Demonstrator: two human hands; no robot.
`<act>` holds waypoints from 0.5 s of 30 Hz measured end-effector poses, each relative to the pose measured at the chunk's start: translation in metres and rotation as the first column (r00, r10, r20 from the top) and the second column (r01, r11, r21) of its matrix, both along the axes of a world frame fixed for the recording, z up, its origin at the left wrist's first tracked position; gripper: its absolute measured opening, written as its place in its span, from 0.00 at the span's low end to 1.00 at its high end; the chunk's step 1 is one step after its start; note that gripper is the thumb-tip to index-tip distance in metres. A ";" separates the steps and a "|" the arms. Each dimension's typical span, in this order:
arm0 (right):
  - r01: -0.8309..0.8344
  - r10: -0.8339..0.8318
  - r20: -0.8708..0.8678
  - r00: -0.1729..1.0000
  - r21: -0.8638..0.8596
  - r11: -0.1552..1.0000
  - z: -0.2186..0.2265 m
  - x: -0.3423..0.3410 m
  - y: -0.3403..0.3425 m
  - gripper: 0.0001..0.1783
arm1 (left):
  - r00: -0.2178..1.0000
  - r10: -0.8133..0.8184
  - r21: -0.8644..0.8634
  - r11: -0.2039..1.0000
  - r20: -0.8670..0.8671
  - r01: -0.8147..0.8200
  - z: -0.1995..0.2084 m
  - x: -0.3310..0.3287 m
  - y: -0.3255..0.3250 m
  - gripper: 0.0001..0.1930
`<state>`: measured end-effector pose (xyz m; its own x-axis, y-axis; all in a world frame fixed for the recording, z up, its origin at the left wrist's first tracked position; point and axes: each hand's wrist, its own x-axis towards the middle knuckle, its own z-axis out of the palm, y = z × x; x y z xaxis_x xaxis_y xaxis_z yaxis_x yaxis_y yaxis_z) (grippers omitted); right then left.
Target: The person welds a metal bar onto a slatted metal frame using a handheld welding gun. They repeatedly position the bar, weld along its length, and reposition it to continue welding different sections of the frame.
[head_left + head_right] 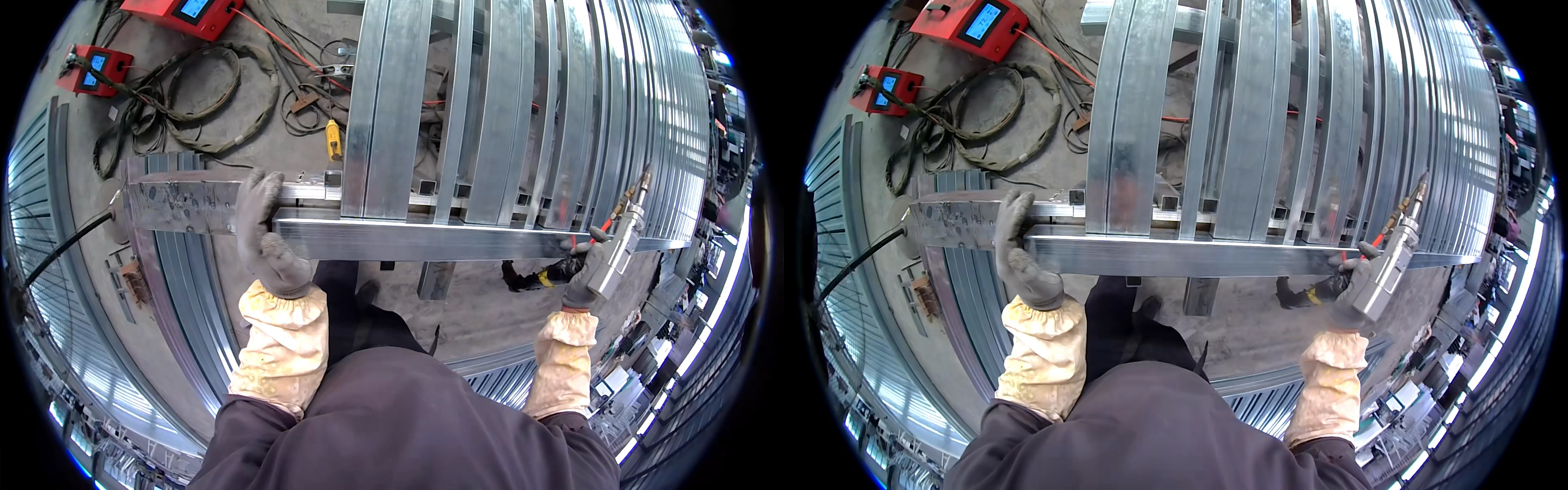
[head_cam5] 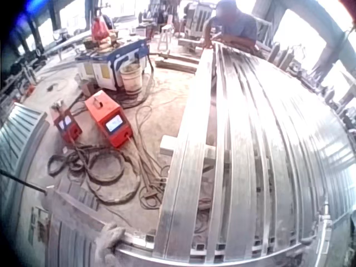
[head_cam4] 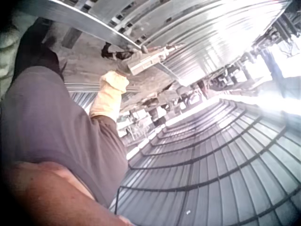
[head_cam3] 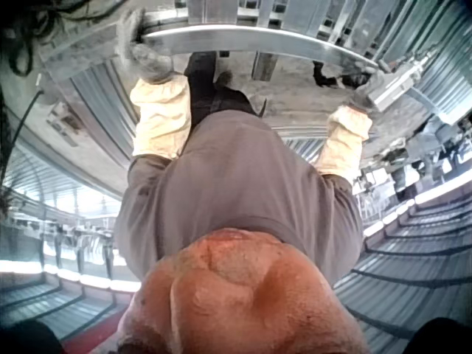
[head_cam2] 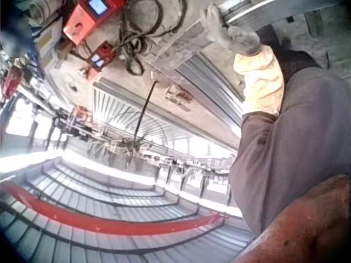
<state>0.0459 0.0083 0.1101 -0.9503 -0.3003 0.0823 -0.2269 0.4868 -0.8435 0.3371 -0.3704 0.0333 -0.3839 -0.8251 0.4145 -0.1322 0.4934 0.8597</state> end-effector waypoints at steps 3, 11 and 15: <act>-0.047 0.049 -0.055 0.997 0.046 0.998 -0.005 -0.003 0.013 0.21 | 0.984 0.172 0.145 0.976 -0.044 -0.164 0.003 -0.008 0.013 0.35; -0.010 0.004 -0.067 0.998 -0.085 0.996 -0.002 0.002 -0.001 0.23 | 0.972 0.177 0.144 0.977 -0.152 -0.155 -0.007 -0.010 0.020 0.30; -0.077 0.077 -0.014 0.997 -0.057 0.995 -0.001 -0.005 0.004 0.25 | 0.980 0.200 0.030 0.979 0.007 -0.200 -0.003 -0.016 0.021 0.39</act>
